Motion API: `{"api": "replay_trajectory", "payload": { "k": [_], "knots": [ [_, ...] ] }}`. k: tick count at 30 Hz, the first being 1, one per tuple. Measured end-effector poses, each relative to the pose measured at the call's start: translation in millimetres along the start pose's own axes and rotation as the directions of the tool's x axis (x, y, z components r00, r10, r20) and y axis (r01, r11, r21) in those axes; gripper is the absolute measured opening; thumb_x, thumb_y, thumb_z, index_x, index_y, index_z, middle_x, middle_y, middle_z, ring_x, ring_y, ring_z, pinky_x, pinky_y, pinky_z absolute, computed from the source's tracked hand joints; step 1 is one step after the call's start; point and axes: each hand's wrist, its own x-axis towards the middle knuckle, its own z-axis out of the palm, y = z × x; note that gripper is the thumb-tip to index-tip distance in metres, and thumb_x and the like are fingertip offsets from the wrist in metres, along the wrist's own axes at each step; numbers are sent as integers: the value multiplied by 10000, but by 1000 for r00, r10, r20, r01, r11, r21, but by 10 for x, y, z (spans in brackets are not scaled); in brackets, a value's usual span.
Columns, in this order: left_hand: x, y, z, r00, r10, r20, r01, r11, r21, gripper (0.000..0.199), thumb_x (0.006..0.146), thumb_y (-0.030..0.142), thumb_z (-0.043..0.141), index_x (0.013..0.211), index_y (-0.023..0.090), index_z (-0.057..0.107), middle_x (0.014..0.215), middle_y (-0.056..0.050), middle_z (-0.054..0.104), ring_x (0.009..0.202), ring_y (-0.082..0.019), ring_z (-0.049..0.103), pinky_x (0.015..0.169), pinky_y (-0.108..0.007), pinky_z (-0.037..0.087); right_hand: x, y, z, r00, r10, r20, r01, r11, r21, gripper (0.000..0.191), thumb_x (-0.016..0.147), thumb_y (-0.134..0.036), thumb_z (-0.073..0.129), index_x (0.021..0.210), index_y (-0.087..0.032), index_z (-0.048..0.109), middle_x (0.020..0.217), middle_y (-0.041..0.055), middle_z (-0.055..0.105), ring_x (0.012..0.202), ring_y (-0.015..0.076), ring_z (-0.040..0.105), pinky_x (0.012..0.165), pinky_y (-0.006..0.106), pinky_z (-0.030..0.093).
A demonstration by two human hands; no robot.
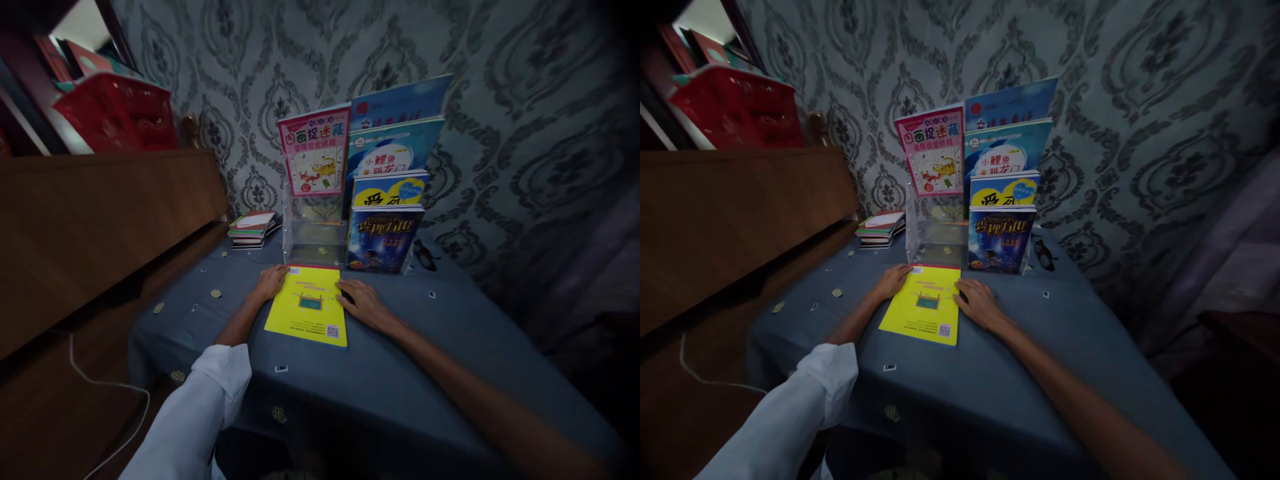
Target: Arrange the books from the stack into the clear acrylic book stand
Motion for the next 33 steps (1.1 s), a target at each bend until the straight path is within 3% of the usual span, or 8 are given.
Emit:
{"api": "replay_trajectory", "payload": {
  "k": [7, 13, 16, 22, 33],
  "knots": [
    [1, -15, 29, 1000, -29, -3, 29, 999, 14, 427, 1006, 185, 390, 1382, 208, 590, 1414, -106, 603, 1295, -261, 565, 1106, -410, 432, -466, -308, -70, 998, -56, -36, 58, 997, 56, 389, 960, -365, 518, 1243, -171, 701, 1303, 168, 696, 1239, 324, 636, 1046, 565, 497],
    [0, -26, 38, 1000, -28, -6, 28, 1000, 9, 410, 1010, 192, 397, 1366, 194, 602, 1422, -106, 602, 1290, -271, 569, 1097, -404, 442, -730, -554, -277, 992, -122, -45, 127, 984, 127, 356, 968, -386, 521, 1214, -226, 724, 1255, 147, 722, 1184, 326, 669, 982, 577, 551],
    [-7, -26, 35, 1000, -27, -6, 28, 1000, 12, 411, 1011, 183, 390, 1359, 196, 608, 1414, -105, 609, 1284, -271, 573, 1094, -408, 446, -767, -595, -328, 988, -148, -52, 155, 973, 170, 341, 976, -386, 520, 1200, -241, 731, 1223, 130, 738, 1174, 317, 673, 989, 581, 547],
    [-5, -25, 43, 1000, -29, -6, 29, 999, 20, 418, 1015, 191, 381, 1375, 164, 592, 1426, -122, 598, 1285, -294, 570, 1088, -440, 451, -763, -560, -287, 995, -100, 7, 96, 970, 222, 362, 956, -415, 542, 1199, -231, 737, 1251, 127, 727, 1194, 316, 662, 1040, 594, 511],
    [-15, -5, 37, 999, -35, -20, 36, 999, 29, 395, 1009, 192, 403, 1338, 208, 621, 1402, -97, 620, 1261, -265, 592, 1079, -416, 461, -756, -567, -341, 996, -63, 68, 43, 963, 265, 395, 955, -487, 546, 1205, -250, 741, 1288, 119, 712, 1229, 326, 647, 1099, 622, 458]
  ]
}}
